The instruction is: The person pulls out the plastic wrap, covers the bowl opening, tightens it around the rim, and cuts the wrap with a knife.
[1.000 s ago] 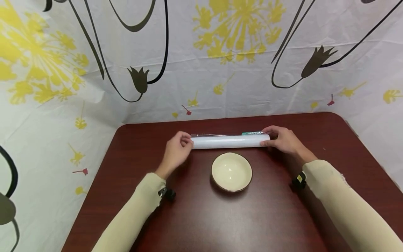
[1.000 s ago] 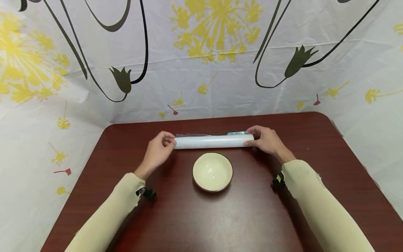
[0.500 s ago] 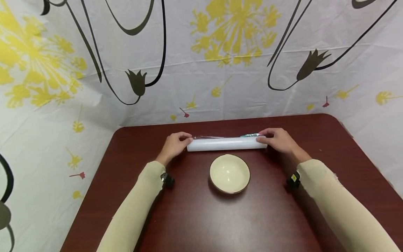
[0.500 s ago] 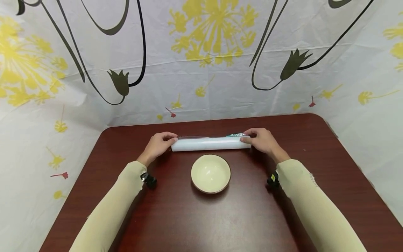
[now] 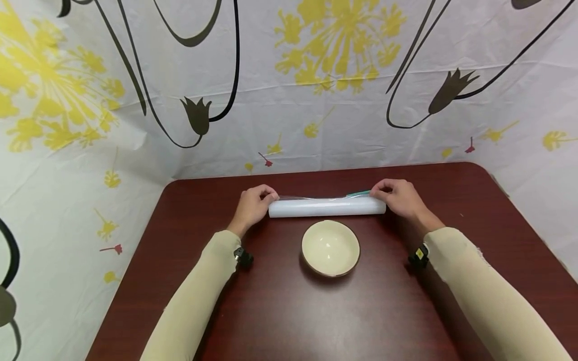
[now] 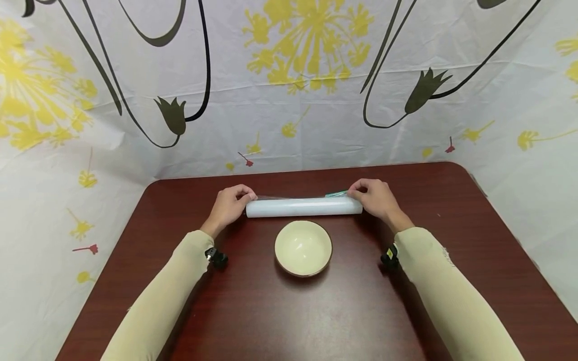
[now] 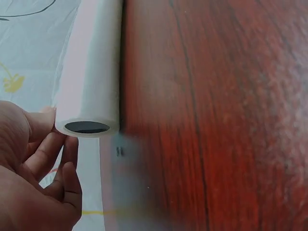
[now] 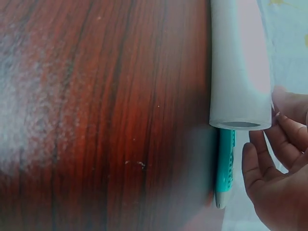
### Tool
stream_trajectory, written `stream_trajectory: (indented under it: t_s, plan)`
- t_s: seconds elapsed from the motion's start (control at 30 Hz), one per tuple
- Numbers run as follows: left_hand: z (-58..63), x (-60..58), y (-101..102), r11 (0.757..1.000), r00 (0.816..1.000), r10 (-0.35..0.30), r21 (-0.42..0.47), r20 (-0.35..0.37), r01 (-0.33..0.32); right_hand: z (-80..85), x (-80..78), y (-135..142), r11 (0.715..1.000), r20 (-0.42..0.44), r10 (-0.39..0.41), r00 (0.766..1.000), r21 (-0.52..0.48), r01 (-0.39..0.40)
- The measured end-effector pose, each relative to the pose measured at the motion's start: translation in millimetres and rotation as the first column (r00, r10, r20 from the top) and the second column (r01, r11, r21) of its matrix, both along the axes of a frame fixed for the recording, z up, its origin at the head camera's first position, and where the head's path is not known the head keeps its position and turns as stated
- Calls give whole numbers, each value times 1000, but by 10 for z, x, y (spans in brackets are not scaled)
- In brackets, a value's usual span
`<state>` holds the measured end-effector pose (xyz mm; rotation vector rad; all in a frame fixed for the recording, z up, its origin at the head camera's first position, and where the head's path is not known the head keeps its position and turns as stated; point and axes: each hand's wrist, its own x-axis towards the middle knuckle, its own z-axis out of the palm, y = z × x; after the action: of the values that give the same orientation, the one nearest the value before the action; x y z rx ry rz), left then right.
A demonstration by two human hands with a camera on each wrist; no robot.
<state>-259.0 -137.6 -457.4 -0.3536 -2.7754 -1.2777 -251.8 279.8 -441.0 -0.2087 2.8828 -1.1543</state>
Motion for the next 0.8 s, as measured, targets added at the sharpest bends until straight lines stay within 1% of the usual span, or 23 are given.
stream_trajectory:
  t_s: [0.17,0.3,0.43,0.57,0.8]
  plan:
    - [20,10,22,1000,1000,2,19,-2,-2,8,-2,-5,1000,-15,-7,1000,7,7]
    - [32,14,15,1000,1000,4,10,2,-5,24,-4,-5,1000,-18,-1,1000,17,1]
    - [63,20,-3,1000,1000,2,14,5,-2,60,8,-11,1000,-21,9,1000,17,-8]
    - [99,24,-16,1000,1000,4,29,10,-5,90,17,-10,1000,-43,19,999,13,-18]
    - [157,15,-18,999,1000,18,29,22,-19,148,15,-5,1000,-67,31,997,8,-30]
